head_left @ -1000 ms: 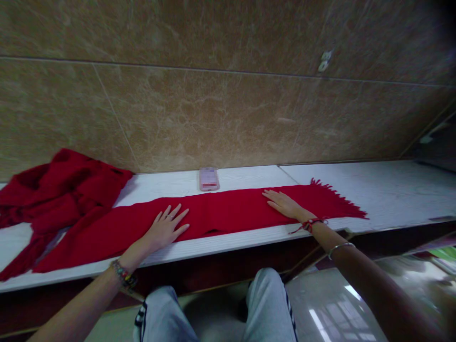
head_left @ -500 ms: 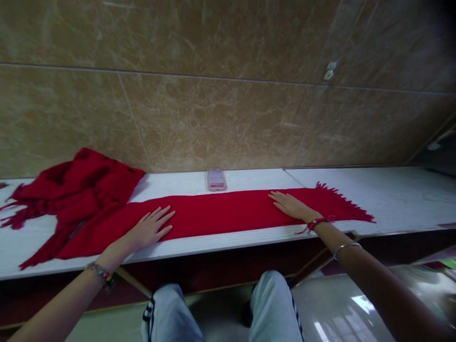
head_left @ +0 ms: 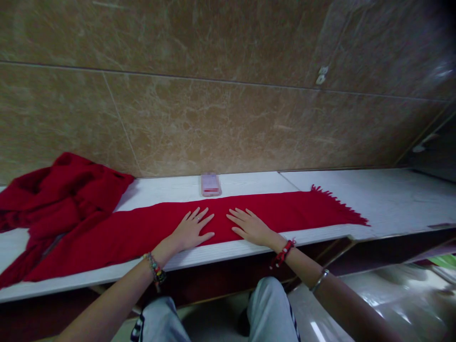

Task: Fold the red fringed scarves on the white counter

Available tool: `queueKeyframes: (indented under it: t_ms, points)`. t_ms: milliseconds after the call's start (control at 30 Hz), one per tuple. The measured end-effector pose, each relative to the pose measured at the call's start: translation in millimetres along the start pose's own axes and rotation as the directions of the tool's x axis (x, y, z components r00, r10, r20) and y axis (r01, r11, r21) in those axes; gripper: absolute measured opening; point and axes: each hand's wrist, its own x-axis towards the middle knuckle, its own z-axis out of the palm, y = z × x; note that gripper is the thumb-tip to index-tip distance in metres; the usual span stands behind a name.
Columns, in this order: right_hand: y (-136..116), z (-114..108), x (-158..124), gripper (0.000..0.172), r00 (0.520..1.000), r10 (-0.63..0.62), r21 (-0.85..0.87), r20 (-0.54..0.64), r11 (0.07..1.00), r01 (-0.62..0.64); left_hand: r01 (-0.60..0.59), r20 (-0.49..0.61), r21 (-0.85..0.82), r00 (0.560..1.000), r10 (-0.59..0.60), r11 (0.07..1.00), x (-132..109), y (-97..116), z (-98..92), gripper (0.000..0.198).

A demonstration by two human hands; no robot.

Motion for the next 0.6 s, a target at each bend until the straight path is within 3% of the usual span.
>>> queueKeyframes:
  t_ms: [133, 267, 467, 600]
  points:
    - [6, -5, -4, 0.049, 1.000, 0.005, 0.010, 0.020, 1.000, -0.005, -0.009, 0.047, -0.021, 0.999, 0.010, 1.000, -10, -8, -6.9, 0.069]
    - [0, -12, 7, 0.054, 0.996, 0.013, 0.071, 0.085, 0.997, -0.019, 0.008, 0.107, -0.057, 0.994, -0.002, 0.998, -4, -6, -14.4, 0.074]
    - [-23, -10, 40, 0.059, 0.997, 0.070, 0.102, 0.017, 0.992, -0.072, 0.155, -0.024, 0.018, 0.988, -0.155, 0.988, 17, 0, -6.4, 0.062]
    - [-4, -1, 29, 0.057, 0.995, 0.096, 0.056, 0.023, 0.994, -0.097, 0.142, -0.050, 0.034, 0.989, -0.140, 0.989, 18, -4, 1.8, 0.063]
